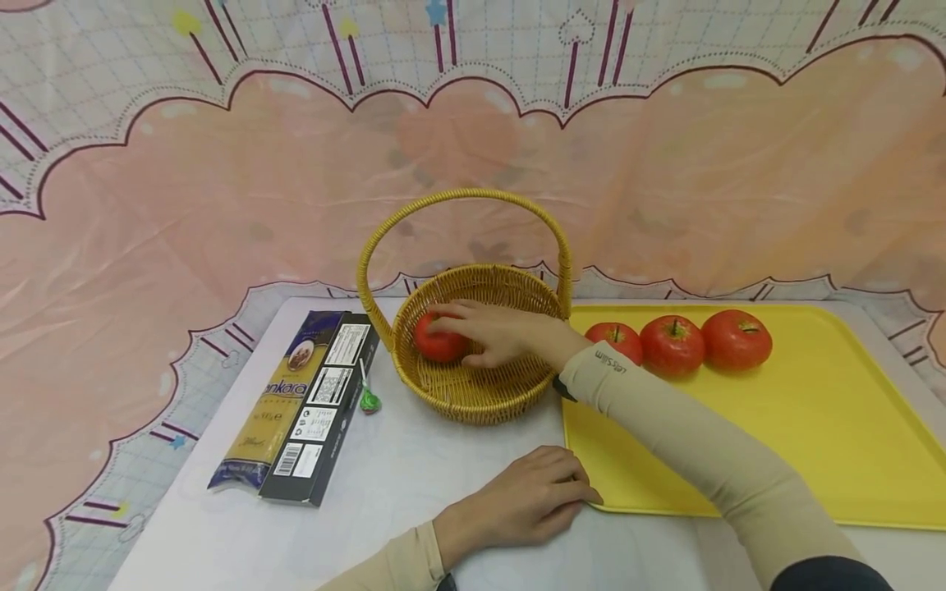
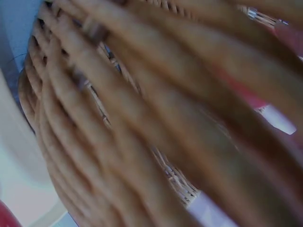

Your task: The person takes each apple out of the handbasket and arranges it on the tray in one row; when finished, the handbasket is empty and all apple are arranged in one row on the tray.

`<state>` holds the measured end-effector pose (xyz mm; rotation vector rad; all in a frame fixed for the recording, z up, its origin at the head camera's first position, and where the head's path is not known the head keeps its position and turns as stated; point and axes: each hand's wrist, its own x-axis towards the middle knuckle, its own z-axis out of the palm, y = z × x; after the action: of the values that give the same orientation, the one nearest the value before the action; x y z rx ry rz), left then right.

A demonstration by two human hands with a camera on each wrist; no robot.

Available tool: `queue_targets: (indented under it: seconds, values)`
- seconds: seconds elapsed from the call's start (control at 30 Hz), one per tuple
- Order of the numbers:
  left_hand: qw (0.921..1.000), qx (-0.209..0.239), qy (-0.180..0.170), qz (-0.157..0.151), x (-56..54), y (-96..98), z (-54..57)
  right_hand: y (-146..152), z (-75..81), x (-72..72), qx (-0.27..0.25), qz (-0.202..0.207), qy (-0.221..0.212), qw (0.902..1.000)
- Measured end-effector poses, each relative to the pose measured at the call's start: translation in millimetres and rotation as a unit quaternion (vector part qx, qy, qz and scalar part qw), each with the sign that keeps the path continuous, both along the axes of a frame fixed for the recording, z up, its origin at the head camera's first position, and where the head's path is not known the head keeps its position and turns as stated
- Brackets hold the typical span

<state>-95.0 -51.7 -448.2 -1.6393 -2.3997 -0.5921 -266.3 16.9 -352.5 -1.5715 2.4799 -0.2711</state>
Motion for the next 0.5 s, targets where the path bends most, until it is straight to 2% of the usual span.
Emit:
queue_targets:
  seconds: [0.5]
  values:
    - [1.0000, -0.001, 0.006, 0.002, 0.2, 0.6, -1.3, 0.3, -4.8, -0.6, -0.016, -0.040, -0.007, 0.9990]
